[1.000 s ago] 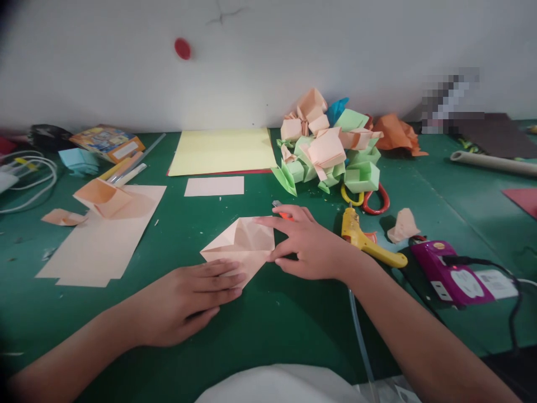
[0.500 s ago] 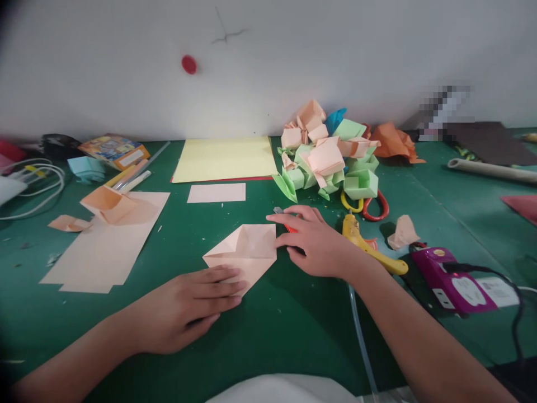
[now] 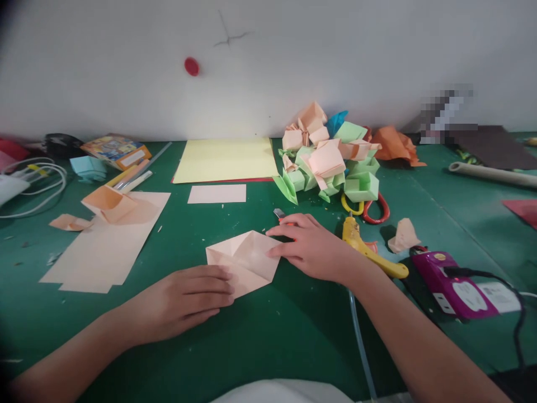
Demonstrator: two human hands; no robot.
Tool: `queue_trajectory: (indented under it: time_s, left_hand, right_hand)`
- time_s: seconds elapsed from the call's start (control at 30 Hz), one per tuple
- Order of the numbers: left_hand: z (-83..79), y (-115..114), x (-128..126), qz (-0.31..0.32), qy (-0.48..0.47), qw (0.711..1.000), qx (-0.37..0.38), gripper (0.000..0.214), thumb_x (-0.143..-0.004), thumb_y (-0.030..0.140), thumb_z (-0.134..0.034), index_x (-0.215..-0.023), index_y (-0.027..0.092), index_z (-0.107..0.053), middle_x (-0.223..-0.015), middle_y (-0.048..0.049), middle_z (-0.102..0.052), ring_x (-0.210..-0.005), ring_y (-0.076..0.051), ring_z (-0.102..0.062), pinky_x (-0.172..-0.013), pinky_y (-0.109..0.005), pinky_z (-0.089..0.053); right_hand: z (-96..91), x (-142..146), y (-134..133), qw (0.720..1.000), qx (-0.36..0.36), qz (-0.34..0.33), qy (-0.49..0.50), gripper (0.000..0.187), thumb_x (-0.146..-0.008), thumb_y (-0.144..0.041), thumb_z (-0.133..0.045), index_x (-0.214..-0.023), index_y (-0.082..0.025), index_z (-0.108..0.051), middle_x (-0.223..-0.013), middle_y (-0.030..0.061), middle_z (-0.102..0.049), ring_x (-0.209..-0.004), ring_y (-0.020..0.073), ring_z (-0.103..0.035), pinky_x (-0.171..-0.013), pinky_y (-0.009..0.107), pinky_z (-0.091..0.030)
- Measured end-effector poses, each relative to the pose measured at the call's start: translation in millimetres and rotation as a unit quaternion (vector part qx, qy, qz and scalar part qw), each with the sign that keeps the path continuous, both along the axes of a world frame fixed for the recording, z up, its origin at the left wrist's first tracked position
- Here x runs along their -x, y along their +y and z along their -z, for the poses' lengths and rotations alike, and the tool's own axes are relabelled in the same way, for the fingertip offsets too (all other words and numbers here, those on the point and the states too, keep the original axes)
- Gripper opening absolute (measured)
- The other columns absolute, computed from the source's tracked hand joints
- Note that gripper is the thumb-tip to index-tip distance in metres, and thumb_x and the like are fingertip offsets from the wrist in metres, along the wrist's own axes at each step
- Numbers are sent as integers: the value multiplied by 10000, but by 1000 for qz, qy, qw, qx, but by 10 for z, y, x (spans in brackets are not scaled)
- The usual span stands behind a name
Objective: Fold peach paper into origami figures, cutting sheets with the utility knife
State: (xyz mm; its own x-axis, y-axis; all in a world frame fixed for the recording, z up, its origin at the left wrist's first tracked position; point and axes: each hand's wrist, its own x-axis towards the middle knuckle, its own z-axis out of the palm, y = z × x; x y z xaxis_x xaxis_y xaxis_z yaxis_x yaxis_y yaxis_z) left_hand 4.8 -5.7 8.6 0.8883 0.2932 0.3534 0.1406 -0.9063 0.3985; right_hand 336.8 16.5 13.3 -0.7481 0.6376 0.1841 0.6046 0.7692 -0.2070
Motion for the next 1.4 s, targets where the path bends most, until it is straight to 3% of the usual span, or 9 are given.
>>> queue_trajectory:
  time_s: [0.23,0.47,0.67,0.93,1.17,1.4]
  left_hand:
    - [-48,38,44,-39,0,998,-54,321,-997,82,-448,-1215,150,-674,-1154,-97,-761,-1129,-213,-699,-1009,-368,-588]
    - [20,108,131,-108,38,989,-98,370,-976,32,-401,-1150,173,-696,-1172,-80,-745,-1102,-203,-700,-966,-355,-600]
    - [78,99,129,-165,42,979,-108,305,-983,73,-450,-1113,158,-712,-1128,-84,-744,-1057,-213,-708,-906,-360,-618]
    - [54,58,91,-159,60,977,-130,293,-989,107,-465,-1154,150,-704,-1163,-94,-740,-1081,-235,-705,-929,-400,-615]
    - [47,58,88,-152,76,979,-112,335,-986,115,-458,-1226,162,-687,-1216,-102,-728,-1119,-249,-693,-957,-438,-607]
    - [50,59,92,-158,68,981,-92,337,-980,122,-467,-1218,190,-697,-1215,-93,-729,-1129,-237,-692,-975,-421,-599]
  right_hand:
    - [-15,27,11,996,84,-5,6,425,-995,-133,-419,-1294,-288,-678,-1256,48,-727,-1148,231,-625,-950,468,-449]
    - [-93,44,-83,997,77,-26,0,419,-905,-171,-587,-1299,-286,-674,-1390,76,-634,-1303,293,-520,-1073,551,-366]
    - [-128,87,-117,994,105,-17,-18,498,-848,-385,-755,-1329,-317,-648,-1430,99,-585,-1309,360,-499,-1064,613,-345]
    - [-124,171,-174,994,105,-24,-15,367,-896,-156,-592,-1236,-274,-666,-1373,123,-584,-1271,301,-534,-1080,578,-364]
    - [-170,158,-174,993,113,-32,-9,411,-881,-238,-662,-1290,-268,-635,-1358,121,-605,-1233,315,-560,-1057,572,-388]
    - [-147,217,-203,997,67,-40,-11,328,-893,-120,-552,-1161,-235,-701,-1190,103,-679,-1089,270,-602,-993,503,-444]
